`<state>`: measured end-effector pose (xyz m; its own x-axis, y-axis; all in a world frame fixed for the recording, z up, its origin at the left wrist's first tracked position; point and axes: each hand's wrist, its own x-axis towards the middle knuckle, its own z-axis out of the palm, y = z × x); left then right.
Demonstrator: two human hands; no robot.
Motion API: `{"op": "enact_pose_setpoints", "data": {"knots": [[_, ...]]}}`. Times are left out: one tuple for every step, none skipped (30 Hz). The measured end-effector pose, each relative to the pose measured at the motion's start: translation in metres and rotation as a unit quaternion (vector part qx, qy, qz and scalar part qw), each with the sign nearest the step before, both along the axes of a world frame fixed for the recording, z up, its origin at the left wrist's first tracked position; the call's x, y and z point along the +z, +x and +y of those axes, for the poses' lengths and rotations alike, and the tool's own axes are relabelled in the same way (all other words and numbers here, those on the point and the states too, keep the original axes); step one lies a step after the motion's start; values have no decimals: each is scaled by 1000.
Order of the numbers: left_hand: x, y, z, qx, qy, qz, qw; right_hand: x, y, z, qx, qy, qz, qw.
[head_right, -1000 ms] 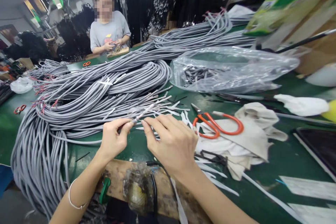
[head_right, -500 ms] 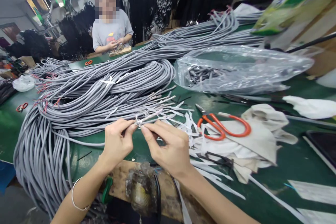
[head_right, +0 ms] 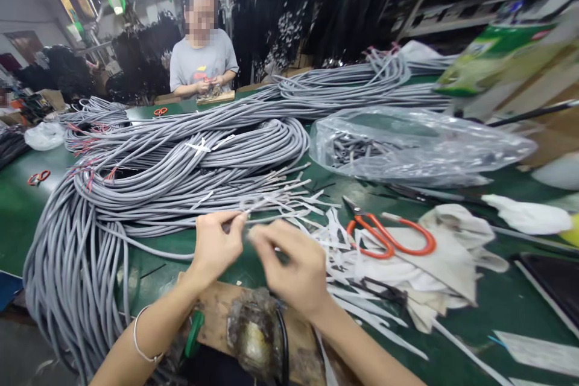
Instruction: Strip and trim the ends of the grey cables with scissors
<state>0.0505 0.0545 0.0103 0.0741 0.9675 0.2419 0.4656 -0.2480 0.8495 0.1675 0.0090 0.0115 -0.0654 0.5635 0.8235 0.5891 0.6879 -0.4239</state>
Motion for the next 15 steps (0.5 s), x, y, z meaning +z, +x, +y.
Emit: {"op": "enact_pose_setpoints", "data": {"knots": [[-1,-2,6,19,-21,-19,999,2,-5,-3,57,29,-26,998],[-2,-5,11,34,-28,-33,998,3,-9,-5,103,54,-41,992],[-2,-6,15,45,-30,-45,998,4,-12,-6,122,62,-37,990],[-2,-8,18,48,-31,-58,997,4,-13,-3,104,50,-10,993],[-1,-8,19,44,-34,-73,996,3,-13,1,55,17,40,998],[-1,-7,19,36,-37,-88,995,1,-12,8,-4,-30,98,995],[0,-6,18,27,-39,-102,994,-1,-10,16,-55,-84,150,983],[0,-5,17,16,-41,-115,992,-3,-8,23,-81,-130,191,970],[1,-4,14,5,-43,-128,991,-4,-5,31,-83,-164,210,960],[1,-3,13,-6,-46,-140,989,-6,-4,36,-71,-186,218,955],[1,-2,11,-19,-51,-151,987,-7,-2,40,-56,-196,218,954],[2,-2,10,-32,-59,-161,985,-8,-2,42,-44,-197,214,956],[3,-3,9,-44,-69,-168,982,-9,-2,43,-37,-193,211,958],[4,-4,9,-58,-83,-178,979,-9,-2,43,-36,-186,208,959],[6,-5,8,-74,-100,-191,974,-10,-3,42,-42,-177,208,961]]}}
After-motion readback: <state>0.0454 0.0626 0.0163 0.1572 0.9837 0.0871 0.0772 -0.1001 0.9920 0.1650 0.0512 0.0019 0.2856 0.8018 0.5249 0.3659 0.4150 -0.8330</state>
